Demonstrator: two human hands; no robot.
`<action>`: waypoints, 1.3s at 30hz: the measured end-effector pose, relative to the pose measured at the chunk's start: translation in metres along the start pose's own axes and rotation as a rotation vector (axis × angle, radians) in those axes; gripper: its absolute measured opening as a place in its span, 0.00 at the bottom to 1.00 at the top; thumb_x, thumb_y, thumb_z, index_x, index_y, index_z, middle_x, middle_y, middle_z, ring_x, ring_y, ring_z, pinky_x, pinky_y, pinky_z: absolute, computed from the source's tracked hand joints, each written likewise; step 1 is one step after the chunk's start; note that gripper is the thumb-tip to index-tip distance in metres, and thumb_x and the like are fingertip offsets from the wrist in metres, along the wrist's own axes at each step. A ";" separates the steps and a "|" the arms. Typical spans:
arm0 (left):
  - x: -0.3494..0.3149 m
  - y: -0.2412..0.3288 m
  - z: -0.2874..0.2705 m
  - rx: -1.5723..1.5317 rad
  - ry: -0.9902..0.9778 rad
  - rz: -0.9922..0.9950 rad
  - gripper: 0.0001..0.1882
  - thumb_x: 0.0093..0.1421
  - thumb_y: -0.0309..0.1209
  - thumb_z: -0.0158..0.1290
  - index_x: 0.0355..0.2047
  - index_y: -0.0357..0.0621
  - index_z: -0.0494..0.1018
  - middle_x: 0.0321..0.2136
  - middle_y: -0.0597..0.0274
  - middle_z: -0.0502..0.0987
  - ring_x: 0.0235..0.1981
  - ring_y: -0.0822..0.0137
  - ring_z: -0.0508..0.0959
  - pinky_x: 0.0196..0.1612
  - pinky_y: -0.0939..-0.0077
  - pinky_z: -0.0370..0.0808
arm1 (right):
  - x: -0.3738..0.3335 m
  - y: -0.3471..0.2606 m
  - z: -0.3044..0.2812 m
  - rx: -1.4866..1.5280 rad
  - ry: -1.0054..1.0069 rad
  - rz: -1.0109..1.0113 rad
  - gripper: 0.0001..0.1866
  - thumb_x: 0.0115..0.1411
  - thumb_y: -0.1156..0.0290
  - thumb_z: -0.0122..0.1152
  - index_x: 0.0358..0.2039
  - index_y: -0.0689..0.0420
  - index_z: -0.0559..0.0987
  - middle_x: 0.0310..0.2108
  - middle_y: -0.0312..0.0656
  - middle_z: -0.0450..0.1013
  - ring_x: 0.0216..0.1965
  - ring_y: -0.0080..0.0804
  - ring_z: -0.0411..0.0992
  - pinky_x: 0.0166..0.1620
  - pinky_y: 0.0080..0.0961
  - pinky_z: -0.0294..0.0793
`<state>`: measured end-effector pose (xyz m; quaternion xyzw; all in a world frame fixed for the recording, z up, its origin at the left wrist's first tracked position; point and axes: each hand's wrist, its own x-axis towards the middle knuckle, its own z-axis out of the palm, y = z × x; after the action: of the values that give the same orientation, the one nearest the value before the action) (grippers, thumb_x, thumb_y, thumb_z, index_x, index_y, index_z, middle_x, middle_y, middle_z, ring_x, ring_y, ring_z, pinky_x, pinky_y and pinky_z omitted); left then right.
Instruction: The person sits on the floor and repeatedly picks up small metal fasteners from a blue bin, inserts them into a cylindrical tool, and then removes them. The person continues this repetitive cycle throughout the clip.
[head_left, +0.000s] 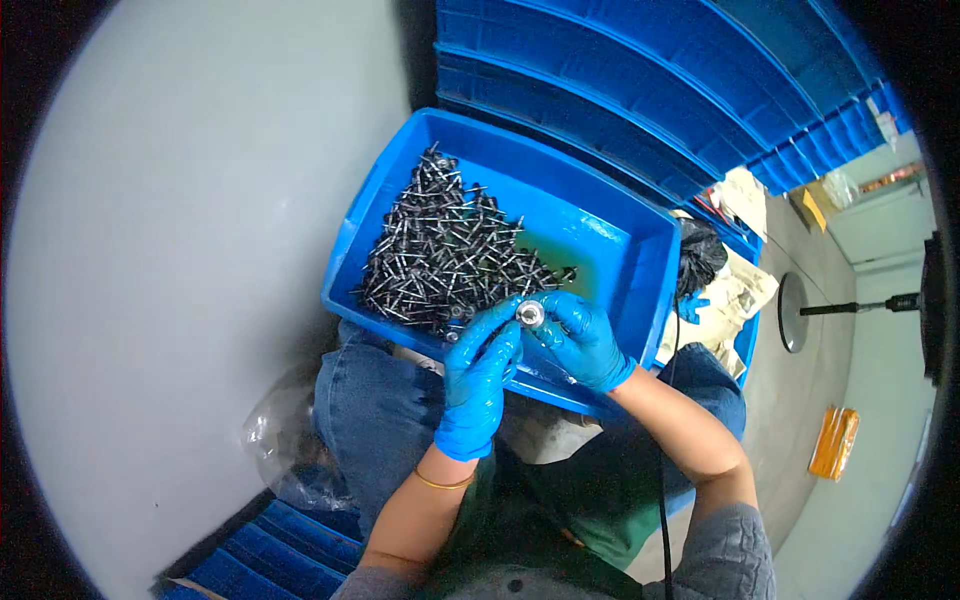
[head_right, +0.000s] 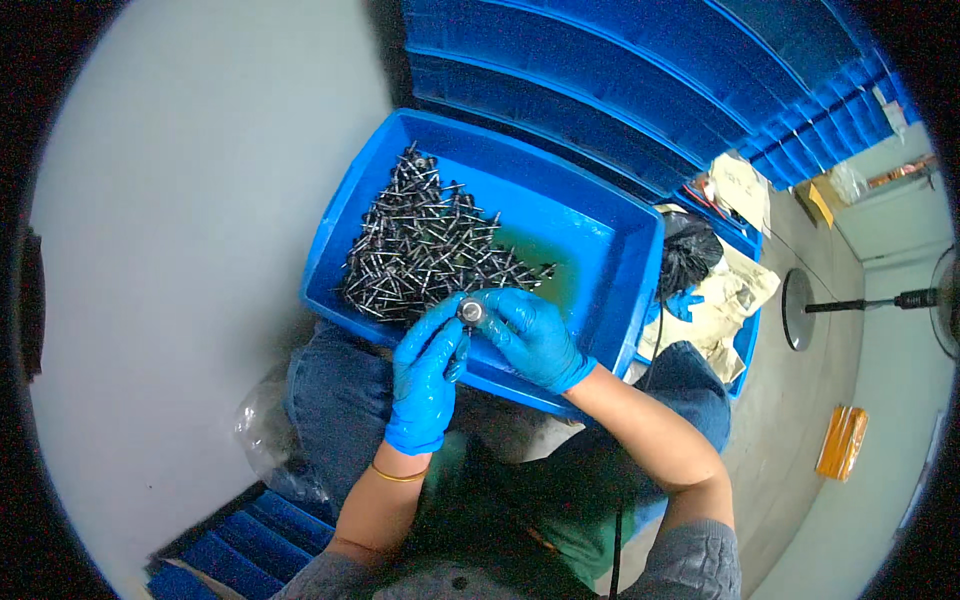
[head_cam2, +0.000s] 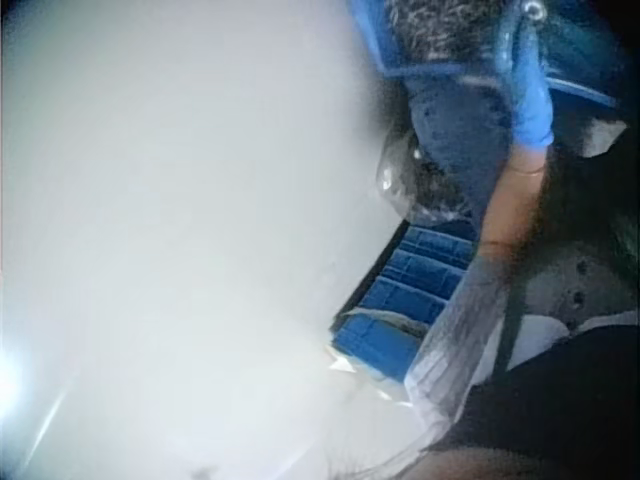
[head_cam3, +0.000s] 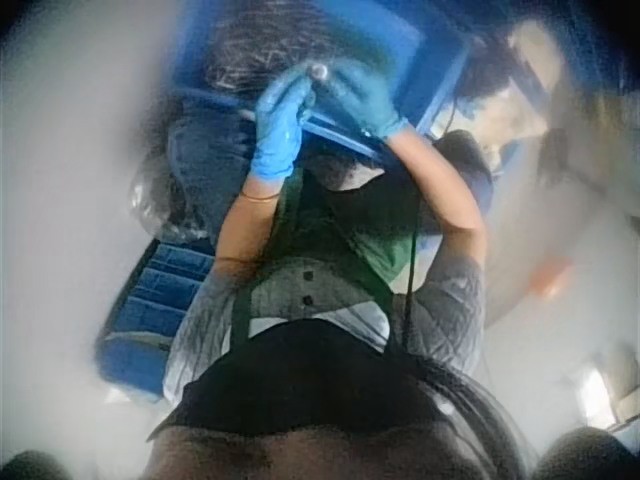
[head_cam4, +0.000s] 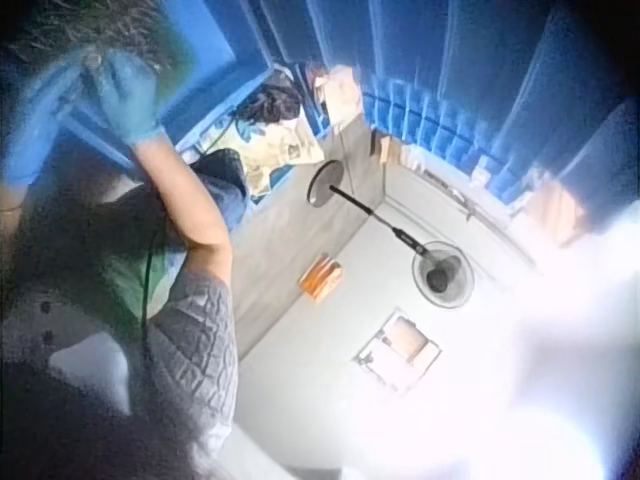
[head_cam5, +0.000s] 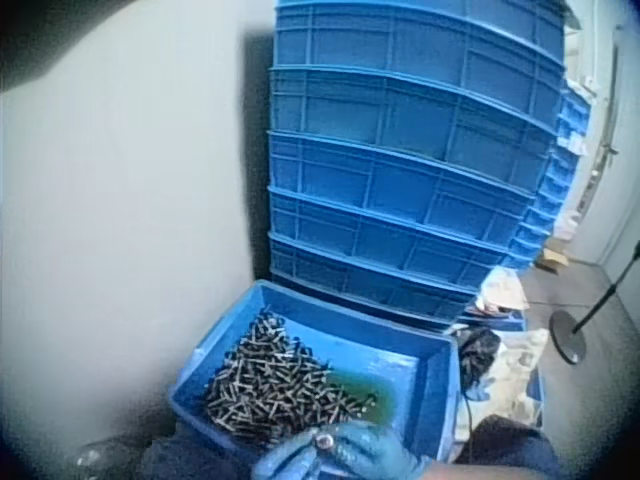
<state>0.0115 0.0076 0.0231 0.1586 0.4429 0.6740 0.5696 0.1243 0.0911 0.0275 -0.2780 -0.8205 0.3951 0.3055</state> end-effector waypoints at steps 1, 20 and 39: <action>-0.003 0.000 0.002 -0.013 -0.019 -0.032 0.14 0.49 0.20 0.46 0.39 0.40 0.67 0.22 0.72 0.65 0.19 0.84 0.61 0.20 0.93 0.58 | -0.005 -0.002 -0.005 -0.009 -0.021 0.022 0.10 0.50 0.70 0.50 0.32 0.59 0.71 0.23 0.46 0.67 0.24 0.38 0.67 0.27 0.26 0.66; -0.002 -0.019 0.009 -0.196 0.006 -0.269 0.06 0.55 0.29 0.41 0.30 0.42 0.67 0.18 0.71 0.64 0.16 0.84 0.60 0.17 0.93 0.58 | -0.008 -0.028 -0.021 0.339 0.000 0.235 0.13 0.47 0.69 0.55 0.33 0.61 0.70 0.27 0.41 0.69 0.28 0.23 0.67 0.31 0.19 0.67; -0.001 -0.015 0.011 -0.495 -0.156 -0.524 0.07 0.52 0.33 0.41 0.21 0.44 0.62 0.13 0.69 0.57 0.12 0.79 0.58 0.13 0.89 0.52 | -0.008 0.005 -0.026 0.749 -0.265 0.520 0.10 0.49 0.71 0.53 0.33 0.61 0.72 0.29 0.38 0.70 0.29 0.19 0.67 0.35 0.17 0.67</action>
<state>0.0292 0.0101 0.0178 -0.0519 0.2473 0.5780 0.7759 0.1493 0.1006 0.0341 -0.2922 -0.5568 0.7591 0.1682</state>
